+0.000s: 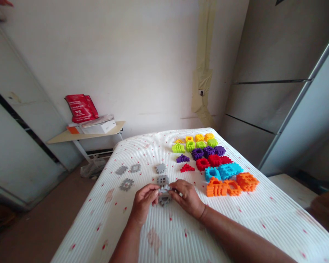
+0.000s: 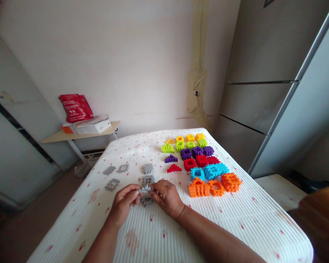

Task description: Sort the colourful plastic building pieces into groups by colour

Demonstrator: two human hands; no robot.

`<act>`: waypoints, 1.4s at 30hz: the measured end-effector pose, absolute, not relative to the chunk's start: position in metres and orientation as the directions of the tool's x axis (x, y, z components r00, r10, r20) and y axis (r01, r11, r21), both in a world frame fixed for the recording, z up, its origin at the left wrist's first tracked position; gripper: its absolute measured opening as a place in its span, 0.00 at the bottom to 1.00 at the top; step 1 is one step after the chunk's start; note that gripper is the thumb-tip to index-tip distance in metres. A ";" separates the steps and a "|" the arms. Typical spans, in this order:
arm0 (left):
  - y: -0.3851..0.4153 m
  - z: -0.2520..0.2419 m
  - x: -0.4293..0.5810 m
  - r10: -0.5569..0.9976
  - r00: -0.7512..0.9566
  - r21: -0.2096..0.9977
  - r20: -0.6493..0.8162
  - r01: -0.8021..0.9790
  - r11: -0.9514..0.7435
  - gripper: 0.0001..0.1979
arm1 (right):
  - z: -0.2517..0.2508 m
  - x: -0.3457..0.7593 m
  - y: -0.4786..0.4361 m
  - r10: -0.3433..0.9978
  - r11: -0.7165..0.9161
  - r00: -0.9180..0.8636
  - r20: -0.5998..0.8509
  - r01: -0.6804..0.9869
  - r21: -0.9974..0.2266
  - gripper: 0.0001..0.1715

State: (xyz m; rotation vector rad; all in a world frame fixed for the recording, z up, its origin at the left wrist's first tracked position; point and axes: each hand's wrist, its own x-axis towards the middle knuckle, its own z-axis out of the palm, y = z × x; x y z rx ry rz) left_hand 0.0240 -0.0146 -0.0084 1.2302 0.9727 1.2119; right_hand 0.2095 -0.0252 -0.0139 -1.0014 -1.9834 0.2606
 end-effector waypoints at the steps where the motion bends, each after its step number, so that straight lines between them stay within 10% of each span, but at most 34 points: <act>1: -0.014 -0.009 0.024 0.988 0.129 0.991 0.080 -0.116 -0.065 0.14 | -0.014 0.210 -0.025 0.756 0.632 -0.286 0.589 0.551 -0.544 0.13; 18: -0.012 -0.010 0.025 0.993 0.079 0.991 0.088 -0.104 -0.080 0.13 | -0.012 0.209 -0.026 0.539 0.792 -0.338 0.772 0.515 -0.328 0.06; 29: -0.009 -0.017 0.027 0.986 0.138 0.986 0.093 -0.149 -0.072 0.18 | -0.013 0.204 -0.031 0.663 0.731 -0.299 0.686 0.457 -0.507 0.20; 42: -0.015 -0.009 0.029 0.970 0.240 0.996 0.044 -0.088 -0.023 0.12 | -0.018 0.202 -0.035 0.741 0.667 -0.265 0.617 0.402 -0.628 0.02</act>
